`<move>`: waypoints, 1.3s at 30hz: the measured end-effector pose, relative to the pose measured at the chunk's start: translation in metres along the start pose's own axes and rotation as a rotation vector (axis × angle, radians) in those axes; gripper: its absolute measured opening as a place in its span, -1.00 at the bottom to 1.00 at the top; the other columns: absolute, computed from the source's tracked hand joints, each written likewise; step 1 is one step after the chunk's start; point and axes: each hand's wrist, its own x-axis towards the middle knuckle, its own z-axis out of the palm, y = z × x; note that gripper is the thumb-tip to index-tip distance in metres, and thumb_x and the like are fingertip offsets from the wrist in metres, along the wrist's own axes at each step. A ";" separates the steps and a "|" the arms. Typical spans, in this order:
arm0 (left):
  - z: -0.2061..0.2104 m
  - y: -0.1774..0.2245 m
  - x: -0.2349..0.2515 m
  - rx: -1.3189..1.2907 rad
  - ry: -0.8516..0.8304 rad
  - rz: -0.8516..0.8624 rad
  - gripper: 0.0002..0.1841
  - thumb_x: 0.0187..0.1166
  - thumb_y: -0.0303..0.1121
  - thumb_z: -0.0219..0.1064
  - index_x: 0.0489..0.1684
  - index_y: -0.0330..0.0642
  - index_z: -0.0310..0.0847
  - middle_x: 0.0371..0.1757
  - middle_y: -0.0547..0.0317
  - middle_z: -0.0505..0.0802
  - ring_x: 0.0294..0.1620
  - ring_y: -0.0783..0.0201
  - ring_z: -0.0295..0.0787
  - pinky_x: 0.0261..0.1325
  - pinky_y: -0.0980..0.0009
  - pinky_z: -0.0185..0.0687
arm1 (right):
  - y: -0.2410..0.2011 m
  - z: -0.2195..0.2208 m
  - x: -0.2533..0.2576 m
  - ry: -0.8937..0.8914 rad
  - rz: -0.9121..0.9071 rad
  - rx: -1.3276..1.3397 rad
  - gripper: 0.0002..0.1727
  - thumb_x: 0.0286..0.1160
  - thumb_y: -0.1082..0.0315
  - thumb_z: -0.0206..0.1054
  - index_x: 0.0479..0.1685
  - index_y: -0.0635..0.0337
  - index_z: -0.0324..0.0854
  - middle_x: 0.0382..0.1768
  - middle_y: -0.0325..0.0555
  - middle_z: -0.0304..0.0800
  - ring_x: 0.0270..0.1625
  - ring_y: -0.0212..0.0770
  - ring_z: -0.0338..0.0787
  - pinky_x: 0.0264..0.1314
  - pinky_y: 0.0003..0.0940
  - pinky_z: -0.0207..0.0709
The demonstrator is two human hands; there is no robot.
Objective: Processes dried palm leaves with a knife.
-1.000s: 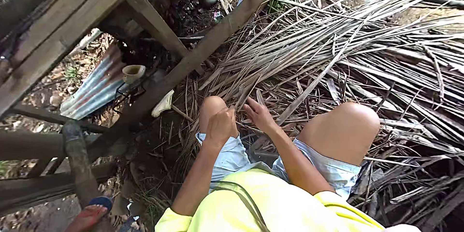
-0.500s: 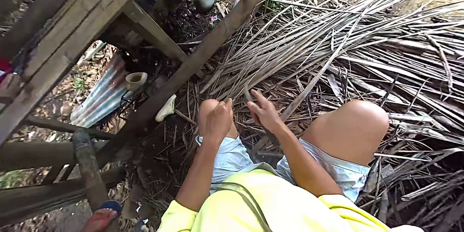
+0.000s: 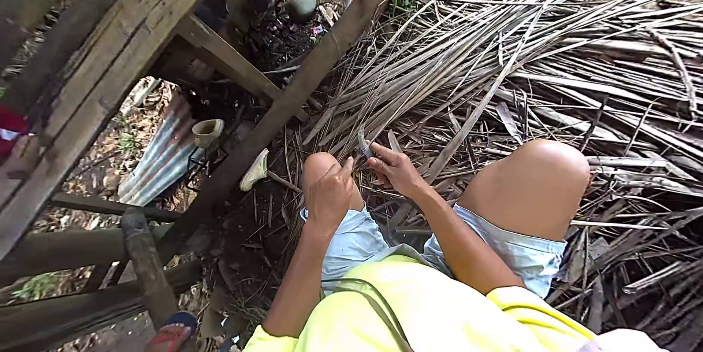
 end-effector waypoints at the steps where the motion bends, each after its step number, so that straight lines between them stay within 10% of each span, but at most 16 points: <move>1: -0.002 0.003 -0.002 0.006 0.005 -0.010 -0.59 0.71 -0.51 0.20 0.49 -0.20 0.69 -0.02 -0.17 0.89 -0.14 -0.12 0.88 -0.10 -0.11 0.78 | -0.001 -0.001 0.000 0.003 -0.007 0.000 -0.47 0.83 0.22 0.15 0.75 -0.02 0.37 -0.53 -0.06 0.62 -0.68 -0.29 0.45 -0.63 -0.38 0.42; 10: -0.006 0.003 -0.016 0.020 0.046 0.028 -0.60 0.68 -0.51 0.23 0.46 -0.20 0.72 -0.17 -0.13 0.85 -0.34 -0.04 0.82 -0.28 -0.01 0.73 | -0.002 -0.033 0.015 0.154 0.059 0.093 -0.52 0.81 0.31 0.16 0.59 0.38 0.43 -0.57 -0.25 0.58 -0.65 -0.45 0.50 -0.58 -0.52 0.45; 20: -0.020 -0.012 -0.033 0.010 0.022 -0.005 -0.60 0.66 -0.50 0.23 0.42 -0.16 0.75 -0.27 -0.08 0.82 -0.40 -0.01 0.77 -0.31 0.00 0.69 | 0.011 -0.080 0.025 0.590 0.117 0.210 -0.53 0.89 0.25 0.02 0.64 0.26 0.38 -0.67 -0.32 0.46 -0.77 -0.43 0.44 -0.73 -0.49 0.43; 23: -0.016 -0.018 -0.016 -0.238 -0.160 -0.222 -0.62 0.80 -0.41 0.14 0.48 -0.15 0.70 -0.16 -0.09 0.88 -0.32 0.08 0.79 -0.10 0.06 0.74 | -0.013 -0.055 0.016 0.399 0.072 0.144 -0.50 0.87 0.30 0.00 0.71 0.21 0.34 -0.60 -0.25 0.52 -0.70 -0.37 0.48 -0.64 -0.41 0.49; 28: 0.005 -0.002 0.019 -0.602 -0.169 -0.348 -0.67 0.85 -0.40 0.13 0.42 -0.30 0.66 -0.49 0.11 0.73 -0.69 0.37 0.52 -0.54 0.45 0.55 | -0.005 0.012 0.000 0.028 0.089 0.016 -0.38 0.82 0.24 0.17 0.84 0.00 0.16 -0.49 0.01 0.64 -0.64 -0.21 0.53 -0.55 -0.27 0.52; 39: -0.019 -0.022 0.004 -0.865 -0.297 -0.310 -0.76 0.80 -0.51 0.17 0.15 -0.37 0.76 -0.59 0.22 0.66 -0.74 0.52 0.38 -0.64 0.64 0.32 | -0.006 -0.003 0.003 0.042 0.022 0.123 -0.47 0.79 0.35 0.20 0.73 0.06 0.41 -0.57 -0.14 0.60 -0.69 -0.40 0.47 -0.62 -0.50 0.43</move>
